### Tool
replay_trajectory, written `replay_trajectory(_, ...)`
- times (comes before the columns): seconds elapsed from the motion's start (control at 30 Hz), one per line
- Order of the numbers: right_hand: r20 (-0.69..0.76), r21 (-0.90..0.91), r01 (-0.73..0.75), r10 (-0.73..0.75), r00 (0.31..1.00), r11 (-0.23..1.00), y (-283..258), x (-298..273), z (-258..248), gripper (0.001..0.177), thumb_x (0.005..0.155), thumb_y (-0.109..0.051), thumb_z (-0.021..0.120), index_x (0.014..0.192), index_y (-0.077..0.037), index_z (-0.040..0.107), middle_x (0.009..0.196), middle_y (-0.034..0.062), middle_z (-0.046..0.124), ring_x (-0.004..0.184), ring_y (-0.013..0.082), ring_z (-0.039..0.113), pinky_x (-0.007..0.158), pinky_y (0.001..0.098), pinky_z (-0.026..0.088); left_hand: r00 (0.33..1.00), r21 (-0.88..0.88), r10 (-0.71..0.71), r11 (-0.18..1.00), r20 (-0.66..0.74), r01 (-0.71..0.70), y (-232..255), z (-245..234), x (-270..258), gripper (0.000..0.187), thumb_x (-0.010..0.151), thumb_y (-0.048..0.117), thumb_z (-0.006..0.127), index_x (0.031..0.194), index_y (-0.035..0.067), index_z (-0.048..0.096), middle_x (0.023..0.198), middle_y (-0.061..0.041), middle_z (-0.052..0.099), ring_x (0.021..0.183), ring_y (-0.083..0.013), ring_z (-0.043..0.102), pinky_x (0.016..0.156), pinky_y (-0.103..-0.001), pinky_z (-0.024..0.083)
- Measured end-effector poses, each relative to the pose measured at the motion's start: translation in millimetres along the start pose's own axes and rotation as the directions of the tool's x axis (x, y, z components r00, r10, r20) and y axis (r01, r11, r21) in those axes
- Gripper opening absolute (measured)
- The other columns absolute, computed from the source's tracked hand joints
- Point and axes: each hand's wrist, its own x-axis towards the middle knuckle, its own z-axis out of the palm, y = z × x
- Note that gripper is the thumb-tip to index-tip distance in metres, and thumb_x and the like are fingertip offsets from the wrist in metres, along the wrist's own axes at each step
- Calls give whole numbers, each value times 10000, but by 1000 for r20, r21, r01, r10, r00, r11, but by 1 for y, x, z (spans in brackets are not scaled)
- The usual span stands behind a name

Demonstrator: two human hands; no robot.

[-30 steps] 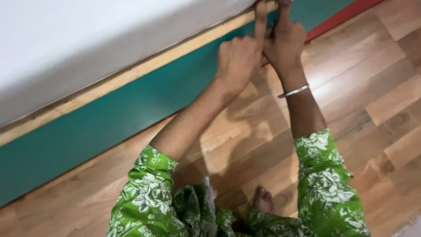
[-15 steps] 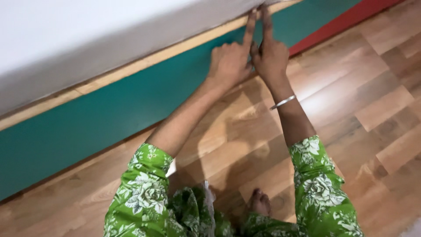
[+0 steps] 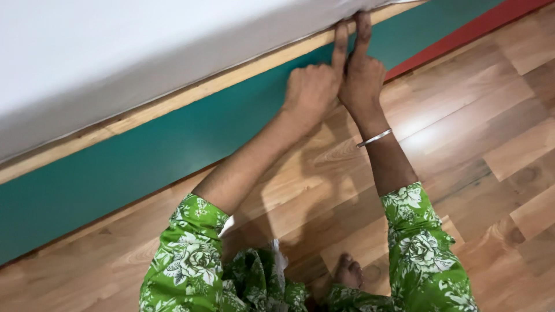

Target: The person tucks the edges of a white bedsheet into the gap between the mattress and the bed frame by hand.

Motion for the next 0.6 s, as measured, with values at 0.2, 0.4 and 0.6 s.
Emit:
replay_trajectory(0.2,106,-42,1,4,994,999,36,3,11,673,1217,-264,543,1623,-75,40,800,169,678,628,355,653,585,456,466,1000,-4,2,1000,30,-2,-2,41,23,1041,816,179,655,1564,-82,-20,706,-145,732,551,-294,715,474,-447,566)
replay_trajectory(0.4,194,-130,-168,191,962,977,39,1,17,571,1191,-386,457,1600,-158,131,796,179,696,675,406,656,603,501,471,999,-19,17,1000,-31,-18,1,49,26,1045,846,164,682,1552,-107,-39,712,-137,737,562,-297,722,474,-446,573)
replay_trajectory(0.6,200,-122,-98,121,972,988,-10,-11,-8,1005,1015,-239,660,1649,-111,-110,1021,221,724,621,431,648,509,520,464,993,-54,25,998,116,-19,-2,-24,-4,1207,743,229,759,1545,-22,-108,772,-173,741,642,-342,733,539,-479,587)
